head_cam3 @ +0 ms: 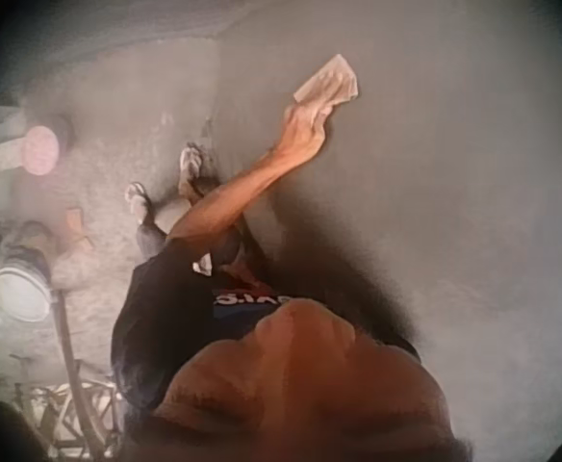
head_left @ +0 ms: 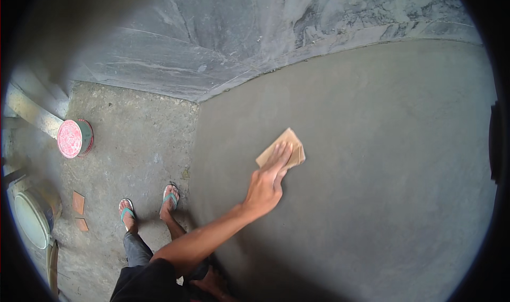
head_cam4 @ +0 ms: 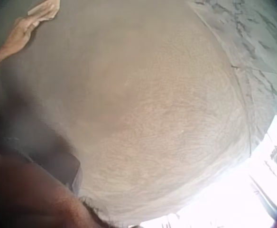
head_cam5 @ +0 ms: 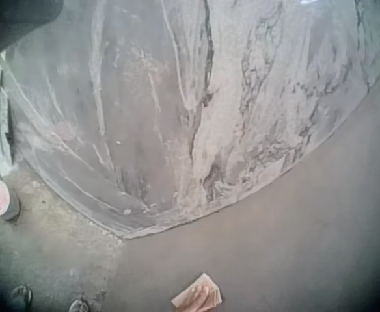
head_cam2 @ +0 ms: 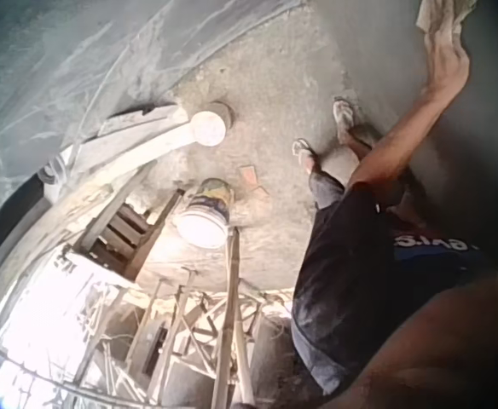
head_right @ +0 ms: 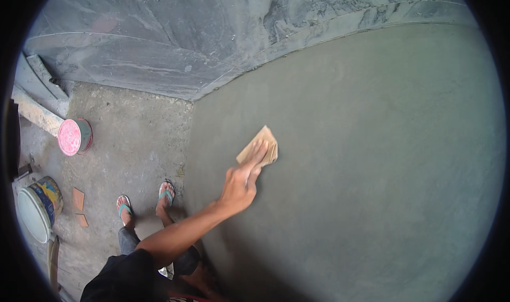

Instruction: The person smooths a plastered wall by rubbing sandpaper across various sections of the surface by hand.

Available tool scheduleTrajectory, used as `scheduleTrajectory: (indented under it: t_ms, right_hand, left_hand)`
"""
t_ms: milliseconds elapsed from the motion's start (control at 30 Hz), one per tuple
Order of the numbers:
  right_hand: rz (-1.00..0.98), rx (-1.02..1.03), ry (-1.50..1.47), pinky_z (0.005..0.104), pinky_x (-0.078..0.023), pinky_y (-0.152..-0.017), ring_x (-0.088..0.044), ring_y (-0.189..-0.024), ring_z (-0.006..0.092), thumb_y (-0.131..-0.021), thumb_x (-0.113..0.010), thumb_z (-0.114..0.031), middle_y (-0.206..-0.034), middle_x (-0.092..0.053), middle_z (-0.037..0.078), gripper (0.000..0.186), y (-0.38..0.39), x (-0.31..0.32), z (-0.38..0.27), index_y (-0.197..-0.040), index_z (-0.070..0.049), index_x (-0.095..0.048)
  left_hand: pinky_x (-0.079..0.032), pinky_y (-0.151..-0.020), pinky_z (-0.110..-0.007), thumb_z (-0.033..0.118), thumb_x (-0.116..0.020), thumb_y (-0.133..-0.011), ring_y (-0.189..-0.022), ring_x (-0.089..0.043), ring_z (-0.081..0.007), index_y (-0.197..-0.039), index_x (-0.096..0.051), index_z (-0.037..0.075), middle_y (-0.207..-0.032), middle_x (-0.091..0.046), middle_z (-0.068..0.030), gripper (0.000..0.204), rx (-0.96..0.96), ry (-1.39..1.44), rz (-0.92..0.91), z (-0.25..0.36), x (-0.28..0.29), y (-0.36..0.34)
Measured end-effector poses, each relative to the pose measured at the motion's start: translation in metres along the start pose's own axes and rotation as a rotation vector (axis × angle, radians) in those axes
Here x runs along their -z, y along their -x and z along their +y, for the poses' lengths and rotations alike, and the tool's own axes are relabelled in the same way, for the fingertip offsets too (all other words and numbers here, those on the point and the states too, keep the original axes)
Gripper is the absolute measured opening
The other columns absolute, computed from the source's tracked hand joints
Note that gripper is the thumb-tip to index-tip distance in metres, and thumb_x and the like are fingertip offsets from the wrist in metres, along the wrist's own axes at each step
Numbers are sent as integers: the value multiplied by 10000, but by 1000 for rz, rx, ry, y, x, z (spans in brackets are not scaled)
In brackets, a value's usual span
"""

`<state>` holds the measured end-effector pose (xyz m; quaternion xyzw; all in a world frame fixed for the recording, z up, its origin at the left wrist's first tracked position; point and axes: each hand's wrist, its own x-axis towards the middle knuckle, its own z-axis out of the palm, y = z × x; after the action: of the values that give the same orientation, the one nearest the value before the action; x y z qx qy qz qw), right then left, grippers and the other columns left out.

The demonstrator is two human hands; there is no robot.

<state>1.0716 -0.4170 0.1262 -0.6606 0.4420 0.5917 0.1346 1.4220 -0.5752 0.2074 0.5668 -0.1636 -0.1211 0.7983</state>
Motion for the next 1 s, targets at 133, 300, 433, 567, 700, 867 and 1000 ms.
scheduleTrajectory:
  t_ms: [133,300,433,567,700,867,1000]
  right_hand:
    - [-61,17,4,619,-373,-1161,-429,-1455,442,-644,-843,-708,-1583,-419,244,1273,7,-1,-11,-1602,-75,-293]
    - [-4,33,-67,617,-389,-1146,-452,-1435,442,-657,-842,-691,-1557,-447,246,1248,7,8,-1,-1598,-76,-299]
    - [-25,8,1,595,-393,-1151,-450,-1433,449,-655,-841,-697,-1536,-468,253,1263,8,9,-10,-1595,-55,-293]
    - [-35,22,-61,614,-380,-1149,-467,-1425,432,-645,-858,-678,-1556,-461,223,1223,-1,-8,-1,-1570,-61,-348]
    - [-70,32,30,584,-421,-1122,-509,-1386,431,-715,-835,-632,-1511,-502,234,1133,16,21,-16,-1556,-45,-355]
    - [-9,117,238,548,-458,-1097,-544,-1345,441,-777,-790,-641,-1452,-548,264,1058,16,21,-8,-1520,2,-399]
    - [0,245,330,533,-460,-1098,-543,-1342,446,-766,-775,-686,-1423,-573,279,1083,-2,-5,3,-1496,38,-435]
  left_hand:
    - [-370,-1222,-455,-119,-476,-953,-1452,-396,-425,-1490,-486,-15,-1498,-492,-268,547,77,16,82,-20,25,-131]
    - [-364,-1232,-454,-145,-494,-927,-1460,-392,-405,-1528,-455,17,-1530,-468,-249,623,-45,20,-71,4,1,-24]
    - [-366,-1228,-449,-143,-475,-946,-1480,-369,-367,-1512,-491,38,-1539,-476,-219,595,-60,46,-32,4,9,-27]
    - [-367,-1224,-442,-50,-492,-1006,-1470,-368,-395,-1486,-509,23,-1519,-483,-228,486,-31,43,112,-26,11,-103]
    - [-393,-1201,-453,-51,-522,-986,-1456,-399,-391,-1522,-449,-4,-1530,-466,-245,543,11,20,-18,-13,21,-17]
    - [-509,-1061,-454,101,-506,-1060,-1267,-592,-441,-1505,-511,72,-1369,-614,-275,446,356,197,-483,46,67,175]
    - [-513,-728,-352,361,-515,-1105,-779,-612,-161,-1318,-644,6,-865,-657,-68,434,648,97,80,47,138,239]
